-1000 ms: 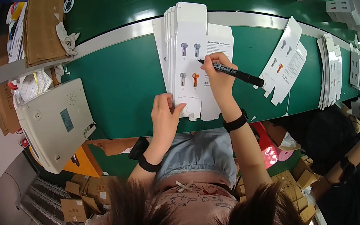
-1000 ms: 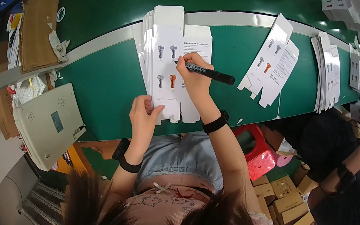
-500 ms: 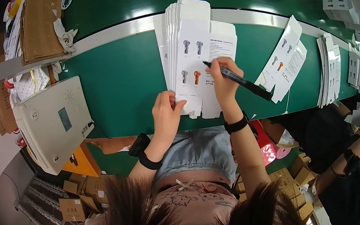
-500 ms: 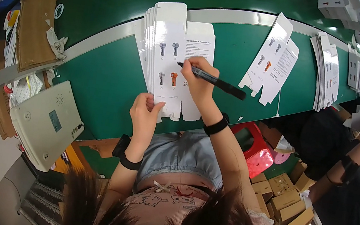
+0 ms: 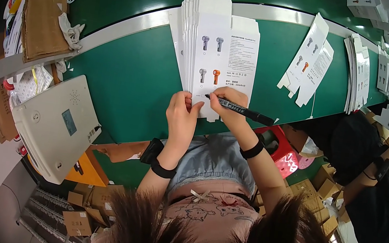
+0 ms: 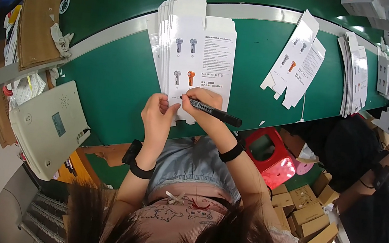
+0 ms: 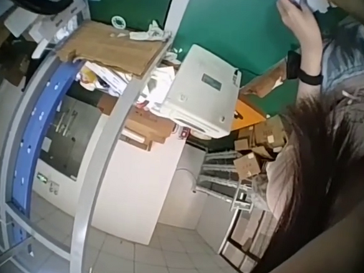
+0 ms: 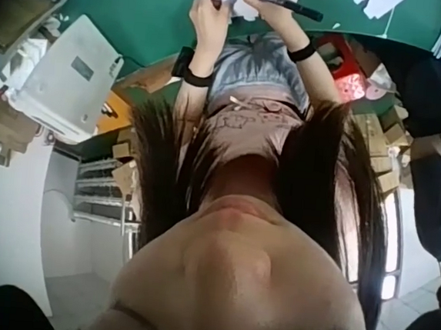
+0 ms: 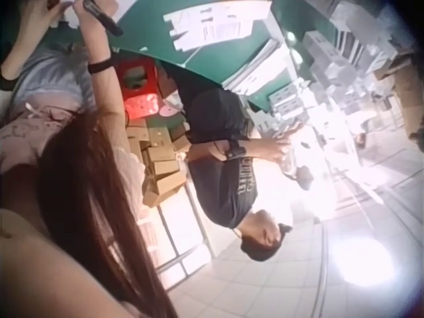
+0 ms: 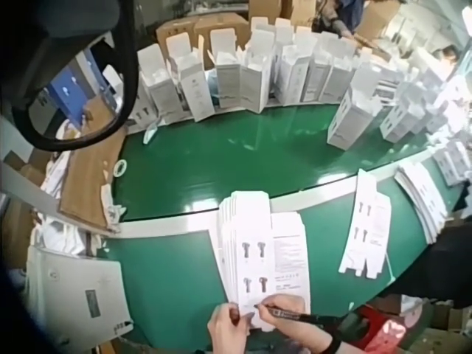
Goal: The person marks paper boxes with a marker, moves them aside, and walks to a large bag to retrieve more. After returning to the table, the person continues marking the remaining boxes one by one.
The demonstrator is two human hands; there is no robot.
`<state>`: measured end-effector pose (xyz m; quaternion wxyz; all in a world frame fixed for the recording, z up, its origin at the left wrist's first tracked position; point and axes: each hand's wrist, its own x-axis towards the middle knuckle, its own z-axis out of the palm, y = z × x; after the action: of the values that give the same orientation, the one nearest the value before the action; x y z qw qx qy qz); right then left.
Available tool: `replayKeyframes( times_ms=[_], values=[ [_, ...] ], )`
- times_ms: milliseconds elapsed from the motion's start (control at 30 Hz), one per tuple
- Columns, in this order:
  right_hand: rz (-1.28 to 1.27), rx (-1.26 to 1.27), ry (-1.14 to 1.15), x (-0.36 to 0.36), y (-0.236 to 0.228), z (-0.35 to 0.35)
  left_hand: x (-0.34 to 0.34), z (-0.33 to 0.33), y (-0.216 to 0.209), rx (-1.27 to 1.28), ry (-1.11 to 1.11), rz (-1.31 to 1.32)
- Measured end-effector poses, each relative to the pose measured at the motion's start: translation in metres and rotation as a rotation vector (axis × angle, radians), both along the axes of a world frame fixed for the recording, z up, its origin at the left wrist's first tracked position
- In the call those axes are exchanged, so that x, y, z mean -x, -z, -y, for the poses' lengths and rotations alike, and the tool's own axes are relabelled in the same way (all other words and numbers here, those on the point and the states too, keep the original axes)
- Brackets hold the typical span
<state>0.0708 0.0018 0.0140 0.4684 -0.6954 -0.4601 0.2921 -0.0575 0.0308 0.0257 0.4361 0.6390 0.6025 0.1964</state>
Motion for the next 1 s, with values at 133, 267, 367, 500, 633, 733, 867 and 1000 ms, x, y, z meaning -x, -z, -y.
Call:
replayKeyframes(
  times_ms=[133,267,367,500,633,733,867,1000],
  values=[
    [-0.100,0.001,0.243,-0.015,0.012,-0.017,0.000,0.000,0.000,0.007,-0.008,0.001],
    [-0.099,0.060,0.233,-0.030,0.013,-0.048,0.000,0.001,-0.001,0.005,0.000,0.012],
    [-0.104,0.048,0.222,-0.028,0.010,-0.052,0.000,0.001,-0.001,-0.013,0.005,0.024],
    [-0.122,0.046,0.244,-0.025,0.011,-0.056,-0.001,-0.001,-0.002,0.009,0.000,0.026],
    [-0.098,0.040,0.238,-0.025,0.010,-0.057,0.000,0.000,0.000,-0.020,0.019,0.036],
    [-0.067,0.044,0.220,-0.025,0.009,-0.058,-0.001,0.000,0.001,-0.021,0.008,0.039],
    [-0.059,0.057,0.213,-0.026,0.008,-0.056,-0.001,0.000,0.000,-0.021,0.003,0.039],
    [-0.139,0.007,0.231,-0.028,0.003,-0.042,0.000,0.001,0.000,-0.011,-0.012,0.034]
  ],
)
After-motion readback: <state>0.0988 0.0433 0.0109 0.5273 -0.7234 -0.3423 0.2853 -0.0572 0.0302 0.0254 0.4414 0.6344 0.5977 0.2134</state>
